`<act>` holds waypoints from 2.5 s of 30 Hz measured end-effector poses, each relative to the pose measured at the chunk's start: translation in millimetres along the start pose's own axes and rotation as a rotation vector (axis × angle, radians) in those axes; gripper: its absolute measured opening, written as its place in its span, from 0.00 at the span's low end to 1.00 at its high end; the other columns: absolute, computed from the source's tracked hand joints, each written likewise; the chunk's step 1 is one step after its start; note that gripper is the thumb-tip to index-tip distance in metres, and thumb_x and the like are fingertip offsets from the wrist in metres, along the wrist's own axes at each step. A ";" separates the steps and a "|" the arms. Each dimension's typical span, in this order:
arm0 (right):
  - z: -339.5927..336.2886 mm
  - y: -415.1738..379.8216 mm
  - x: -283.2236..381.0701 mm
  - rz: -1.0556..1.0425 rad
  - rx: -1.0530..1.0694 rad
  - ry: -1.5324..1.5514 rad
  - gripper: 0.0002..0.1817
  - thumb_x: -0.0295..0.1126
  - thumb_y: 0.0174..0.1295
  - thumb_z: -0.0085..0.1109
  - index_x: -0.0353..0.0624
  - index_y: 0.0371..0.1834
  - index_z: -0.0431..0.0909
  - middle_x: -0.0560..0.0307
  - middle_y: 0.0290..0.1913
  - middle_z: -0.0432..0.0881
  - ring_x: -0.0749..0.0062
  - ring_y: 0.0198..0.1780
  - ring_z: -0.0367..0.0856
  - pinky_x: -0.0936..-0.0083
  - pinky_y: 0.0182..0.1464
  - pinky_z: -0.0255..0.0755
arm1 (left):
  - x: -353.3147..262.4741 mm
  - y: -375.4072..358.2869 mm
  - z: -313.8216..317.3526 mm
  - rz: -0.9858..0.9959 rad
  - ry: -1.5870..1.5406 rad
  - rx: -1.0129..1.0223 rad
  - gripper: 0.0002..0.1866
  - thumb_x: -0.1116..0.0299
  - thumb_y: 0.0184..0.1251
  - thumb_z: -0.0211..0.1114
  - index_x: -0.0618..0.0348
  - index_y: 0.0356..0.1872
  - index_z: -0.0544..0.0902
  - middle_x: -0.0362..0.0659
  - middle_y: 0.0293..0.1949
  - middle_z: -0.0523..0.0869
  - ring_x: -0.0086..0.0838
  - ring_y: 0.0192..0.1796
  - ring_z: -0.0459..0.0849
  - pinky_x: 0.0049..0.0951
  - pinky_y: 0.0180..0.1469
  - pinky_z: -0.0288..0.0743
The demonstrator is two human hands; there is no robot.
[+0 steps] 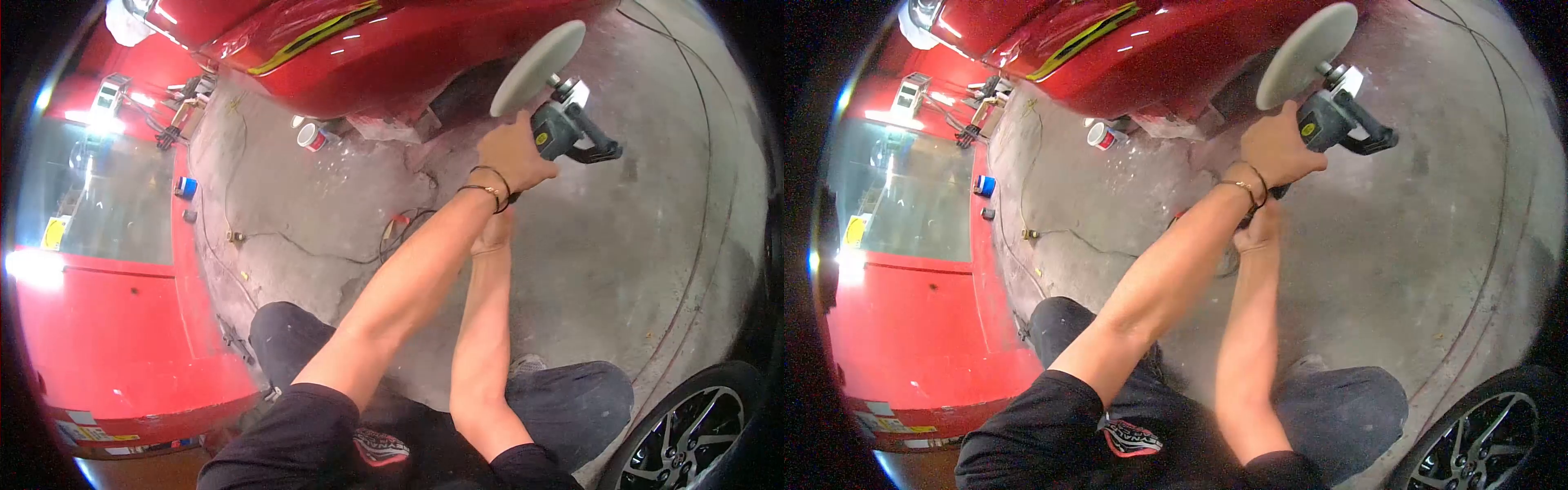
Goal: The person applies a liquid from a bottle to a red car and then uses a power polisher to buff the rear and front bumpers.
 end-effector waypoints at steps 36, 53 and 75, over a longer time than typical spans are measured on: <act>51.8 -7.4 -340.6 -0.391 0.106 -1.266 0.25 0.45 0.83 0.59 0.48 0.77 0.75 0.56 0.71 0.84 0.59 0.73 0.81 0.55 0.72 0.79 | 281.4 -77.5 -148.6 0.263 -0.160 0.168 0.48 0.50 0.44 0.83 0.63 0.70 0.81 0.65 0.50 0.93 0.59 0.57 0.93 0.51 0.60 0.85; -40.4 -2.2 -186.3 -0.711 -0.080 -1.421 0.25 0.40 0.74 0.74 0.38 0.66 0.79 0.48 0.58 0.87 0.65 0.58 0.84 0.62 0.62 0.79 | 252.3 -108.3 -63.4 0.182 -0.921 -0.107 0.47 0.66 0.53 0.91 0.65 0.74 0.76 0.49 0.63 0.89 0.35 0.66 0.87 0.38 0.73 0.79; 246.2 -58.1 150.8 -0.230 0.238 -2.505 0.28 0.37 0.50 0.77 0.40 0.58 0.89 0.33 0.48 0.93 0.35 0.54 0.92 0.47 0.57 0.84 | 42.9 -85.7 -67.2 -0.242 -1.926 -0.729 0.21 0.58 0.70 0.83 0.54 0.56 0.84 0.39 0.49 0.91 0.30 0.51 0.91 0.39 0.60 0.86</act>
Point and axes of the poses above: each hand's wrist, its own y-axis towards the middle knuckle, its own z-axis out of the palm, x = y × z, the point moved 4 cm from there along y, towards the middle knuckle
